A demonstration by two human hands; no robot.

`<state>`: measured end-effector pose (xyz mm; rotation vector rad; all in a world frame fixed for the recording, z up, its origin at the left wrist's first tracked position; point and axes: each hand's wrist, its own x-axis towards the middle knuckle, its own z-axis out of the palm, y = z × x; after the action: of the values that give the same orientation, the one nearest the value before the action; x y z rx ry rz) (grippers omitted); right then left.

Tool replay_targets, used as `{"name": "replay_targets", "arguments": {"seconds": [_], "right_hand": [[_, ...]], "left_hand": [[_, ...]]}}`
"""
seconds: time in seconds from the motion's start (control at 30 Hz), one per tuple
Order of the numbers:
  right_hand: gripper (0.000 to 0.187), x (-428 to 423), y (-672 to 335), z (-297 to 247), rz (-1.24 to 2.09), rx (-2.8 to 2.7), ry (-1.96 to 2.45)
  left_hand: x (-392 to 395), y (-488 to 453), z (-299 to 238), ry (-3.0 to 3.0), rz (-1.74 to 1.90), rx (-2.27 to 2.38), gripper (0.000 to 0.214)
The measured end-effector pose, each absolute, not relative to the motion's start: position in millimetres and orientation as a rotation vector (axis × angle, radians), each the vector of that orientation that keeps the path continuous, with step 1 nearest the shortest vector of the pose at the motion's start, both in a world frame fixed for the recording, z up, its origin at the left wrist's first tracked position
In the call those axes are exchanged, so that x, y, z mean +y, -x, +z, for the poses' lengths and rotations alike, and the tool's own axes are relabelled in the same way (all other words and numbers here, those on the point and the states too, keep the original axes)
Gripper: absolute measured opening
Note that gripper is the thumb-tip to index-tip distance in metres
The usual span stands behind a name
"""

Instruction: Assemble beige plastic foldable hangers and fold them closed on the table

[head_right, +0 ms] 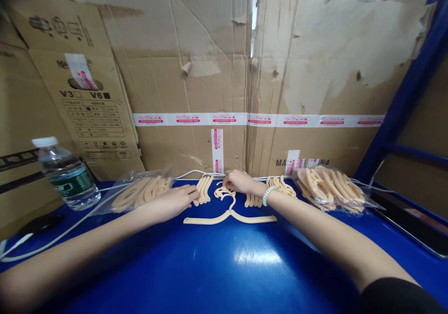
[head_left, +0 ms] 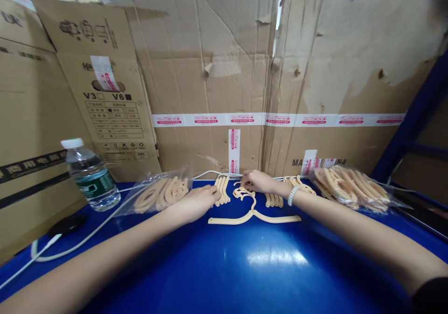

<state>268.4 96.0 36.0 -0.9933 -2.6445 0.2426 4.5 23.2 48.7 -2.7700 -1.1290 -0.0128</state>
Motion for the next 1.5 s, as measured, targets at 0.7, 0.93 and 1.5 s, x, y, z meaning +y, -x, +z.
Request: {"name": "replay_targets", "arguments": {"seconds": [0.7,0.93,1.5], "right_hand": [[0.033,-83,-270,43,1.126,-1.286,0.997],[0.03,-90,-269,27,1.34,-1.052,0.895],[0.056,-85,-267,2,1.48,-1.161,0.921]], "left_hand": [[-54,-39,56,3.122,-1.264,-1.099,0.021],[-64,-56,39,3.185,-2.01,-1.754,0.011],[-72,-65,10,3.265,-2.538,-1.974,0.032]]}}
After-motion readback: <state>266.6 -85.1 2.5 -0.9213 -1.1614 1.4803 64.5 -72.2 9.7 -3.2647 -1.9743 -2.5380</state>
